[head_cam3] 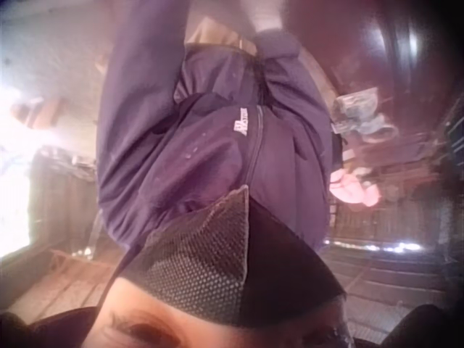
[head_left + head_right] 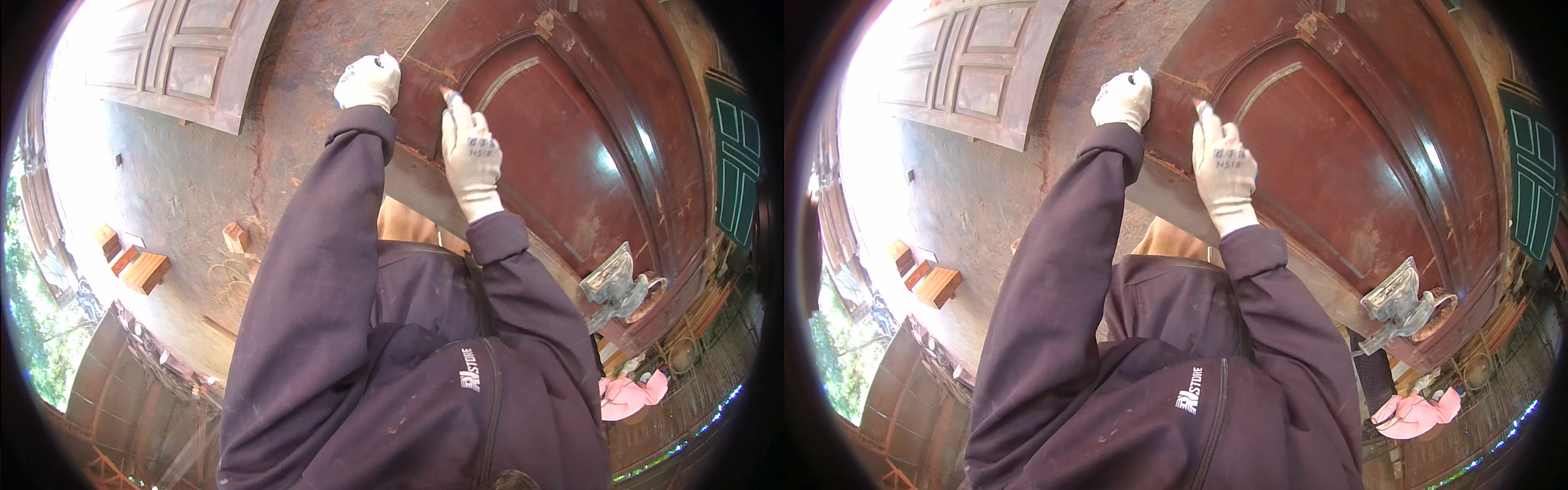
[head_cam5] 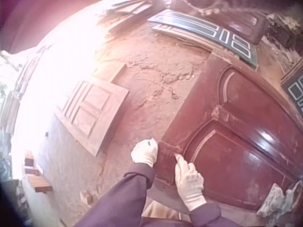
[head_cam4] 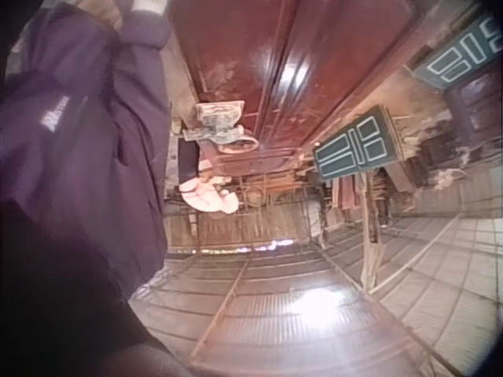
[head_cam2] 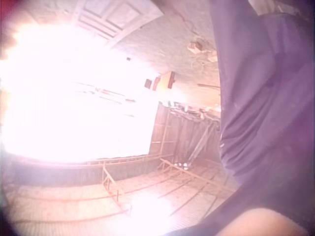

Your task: The person applies a reddish paste to a wooden door using a small tool, then smooths and sands the surface with an electric sander. The door is worked on in sections, with repeated application and sanding.

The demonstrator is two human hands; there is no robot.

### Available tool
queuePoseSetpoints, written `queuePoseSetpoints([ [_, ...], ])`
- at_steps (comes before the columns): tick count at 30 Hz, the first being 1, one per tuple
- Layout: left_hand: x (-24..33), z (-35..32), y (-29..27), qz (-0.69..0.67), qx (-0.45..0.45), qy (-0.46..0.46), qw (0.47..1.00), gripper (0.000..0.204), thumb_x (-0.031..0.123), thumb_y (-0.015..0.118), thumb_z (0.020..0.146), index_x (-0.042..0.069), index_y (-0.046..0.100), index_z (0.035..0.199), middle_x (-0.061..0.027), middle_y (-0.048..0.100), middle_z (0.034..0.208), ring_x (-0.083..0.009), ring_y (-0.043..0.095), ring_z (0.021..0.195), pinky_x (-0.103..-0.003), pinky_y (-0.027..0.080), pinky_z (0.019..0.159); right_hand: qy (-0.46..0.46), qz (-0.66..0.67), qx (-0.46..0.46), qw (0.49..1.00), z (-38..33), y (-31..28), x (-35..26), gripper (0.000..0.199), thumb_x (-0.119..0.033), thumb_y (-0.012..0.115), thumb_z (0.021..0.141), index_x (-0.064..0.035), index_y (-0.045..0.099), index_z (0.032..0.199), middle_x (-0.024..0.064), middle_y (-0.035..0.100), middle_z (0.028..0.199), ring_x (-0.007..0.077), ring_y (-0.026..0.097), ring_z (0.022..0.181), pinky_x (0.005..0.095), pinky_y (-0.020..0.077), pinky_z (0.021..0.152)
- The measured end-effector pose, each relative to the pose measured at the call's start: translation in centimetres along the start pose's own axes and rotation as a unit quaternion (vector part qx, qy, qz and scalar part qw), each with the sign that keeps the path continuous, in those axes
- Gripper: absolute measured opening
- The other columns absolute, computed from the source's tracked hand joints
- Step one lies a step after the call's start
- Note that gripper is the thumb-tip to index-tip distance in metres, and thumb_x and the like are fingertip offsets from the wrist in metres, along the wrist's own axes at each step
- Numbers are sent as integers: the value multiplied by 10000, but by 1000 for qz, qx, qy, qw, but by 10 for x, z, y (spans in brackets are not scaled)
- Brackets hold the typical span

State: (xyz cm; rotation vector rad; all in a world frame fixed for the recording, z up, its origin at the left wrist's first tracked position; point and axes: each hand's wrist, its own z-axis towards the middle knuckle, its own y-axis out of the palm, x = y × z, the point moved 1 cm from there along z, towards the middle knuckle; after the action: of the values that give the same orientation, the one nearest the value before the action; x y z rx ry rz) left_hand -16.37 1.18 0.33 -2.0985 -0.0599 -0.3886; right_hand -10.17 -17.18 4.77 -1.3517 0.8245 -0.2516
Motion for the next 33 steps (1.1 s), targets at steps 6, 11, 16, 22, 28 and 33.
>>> queuePoseSetpoints([
  [6, 3, -3, -1, -10, 0, -1, 1000, 529, 462, 388, 977, 95, 760, 1061, -178, 708, 1131, -395, 652, 1090, -464, 493, 968, 33, -24, -51, 998, 10, -12, -11, 314, -321, 526, 1022, -223, 614, 1307, 121, 671, 913, 332, 696, 726, 450, 572, 632],
  [11, 2, -3, -6, -11, -17, -13, 1000, 542, 468, 375, 977, 98, 754, 1090, -173, 701, 1167, -388, 644, 1120, -464, 485, 987, -11, 40, 28, 999, 31, -11, -8, 320, -343, 524, 1018, -228, 612, 1304, 120, 659, 880, 329, 700, 654, 444, 576, 578],
  [16, 4, -1, -2, -10, -26, -16, 999, 543, 466, 372, 975, 100, 749, 1115, -176, 695, 1191, -383, 639, 1138, -464, 479, 999, 10, -24, -88, 996, 13, -6, -17, 311, -320, 513, 1020, -206, 614, 1290, 146, 673, 914, 345, 701, 742, 456, 572, 638],
  [22, 5, -4, -5, -12, -39, -14, 999, 549, 459, 353, 984, 105, 745, 1130, -179, 692, 1199, -383, 635, 1148, -466, 476, 1003, -17, -20, 0, 1000, 23, 2, -1, 344, -329, 519, 1019, -211, 578, 1336, 127, 656, 875, 331, 694, 647, 450, 569, 559],
  [28, -14, 14, 14, 19, -52, 43, 998, 588, 487, 354, 977, 76, 726, 1172, -198, 700, 1187, -385, 655, 1124, -481, 488, 979, -19, 79, -83, 993, -7, -20, -14, 348, -301, 541, 1010, -170, 571, 1331, 165, 688, 997, 359, 696, 871, 454, 565, 770],
  [33, -55, 4, -33, 38, -53, 166, 984, 627, 569, 388, 970, 76, 717, 1174, -207, 707, 1140, -385, 656, 1105, -469, 492, 970, 72, 175, -27, 982, -47, -83, 3, 433, -218, 574, 1001, -32, 494, 1384, 248, 580, 1351, 400, 582, 1235, 421, 484, 1015],
])
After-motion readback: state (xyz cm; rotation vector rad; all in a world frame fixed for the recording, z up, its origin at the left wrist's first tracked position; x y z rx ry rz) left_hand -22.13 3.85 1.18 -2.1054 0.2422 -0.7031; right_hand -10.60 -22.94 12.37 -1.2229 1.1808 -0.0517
